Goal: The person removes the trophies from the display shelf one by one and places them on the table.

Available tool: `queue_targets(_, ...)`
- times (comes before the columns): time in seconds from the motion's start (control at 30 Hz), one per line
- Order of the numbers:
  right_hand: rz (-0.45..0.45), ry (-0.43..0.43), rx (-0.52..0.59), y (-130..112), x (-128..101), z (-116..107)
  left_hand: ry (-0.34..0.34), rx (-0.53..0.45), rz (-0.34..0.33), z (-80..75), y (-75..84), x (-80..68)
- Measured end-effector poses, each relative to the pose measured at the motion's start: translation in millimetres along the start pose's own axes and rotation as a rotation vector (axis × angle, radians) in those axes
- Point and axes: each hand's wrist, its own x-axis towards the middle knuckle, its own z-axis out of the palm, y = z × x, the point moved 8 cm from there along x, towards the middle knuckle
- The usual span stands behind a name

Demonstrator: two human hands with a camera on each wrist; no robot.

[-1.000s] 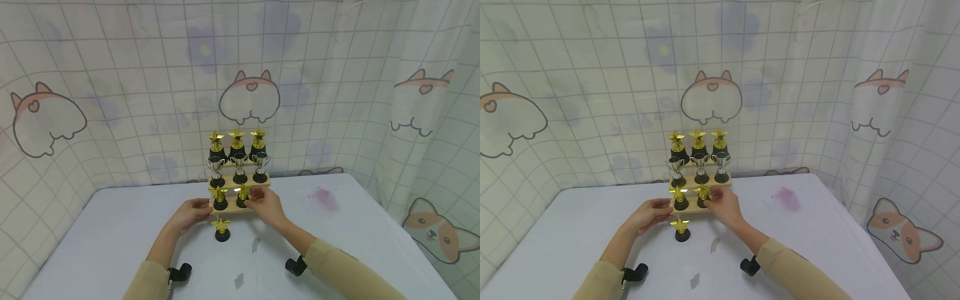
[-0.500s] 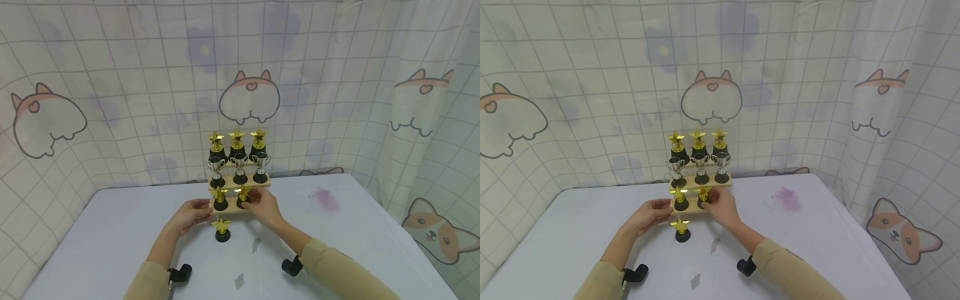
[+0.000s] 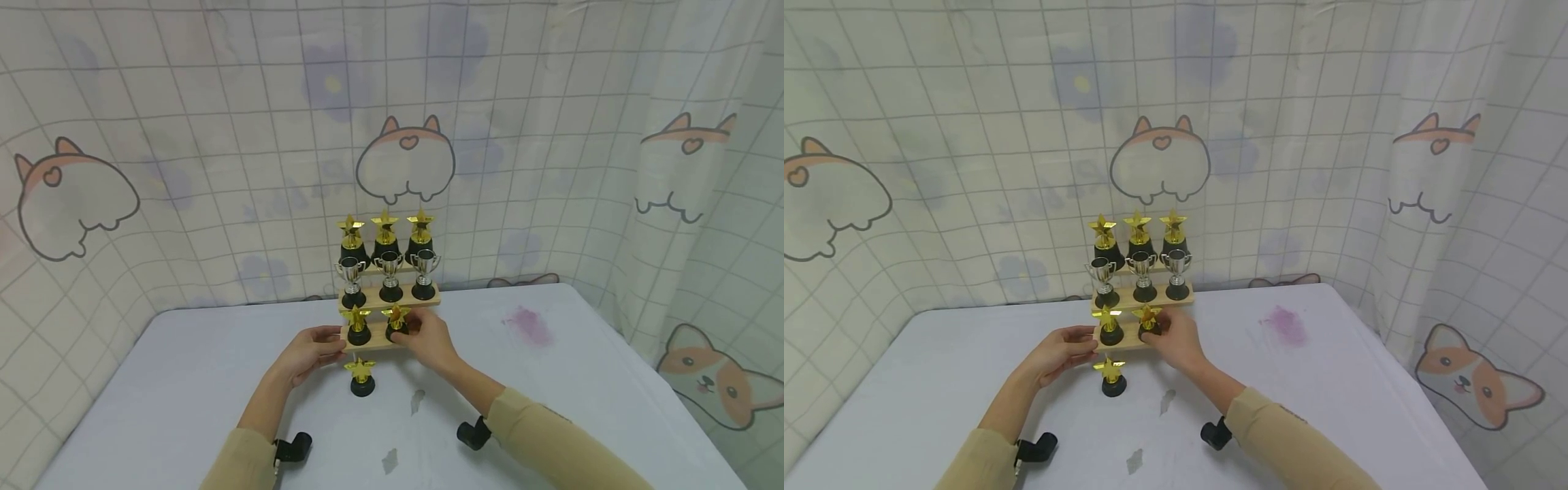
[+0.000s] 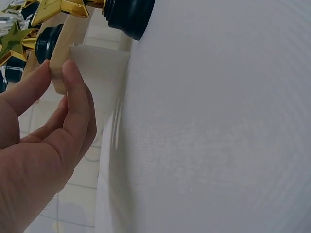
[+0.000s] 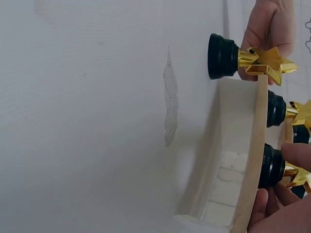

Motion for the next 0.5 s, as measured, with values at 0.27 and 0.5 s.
queue_targets(0.27,-0.006,-0.008,-0.022,0.9,3.9,4.0,0.003,-0.001,-0.004,-0.4,-0.3,1.6)
queue_targets(0.5,0.0,-0.01,-0.03,2.8,5.1,4.2,-0.004,0.001,0.002,-0.3,-0.6,0.2)
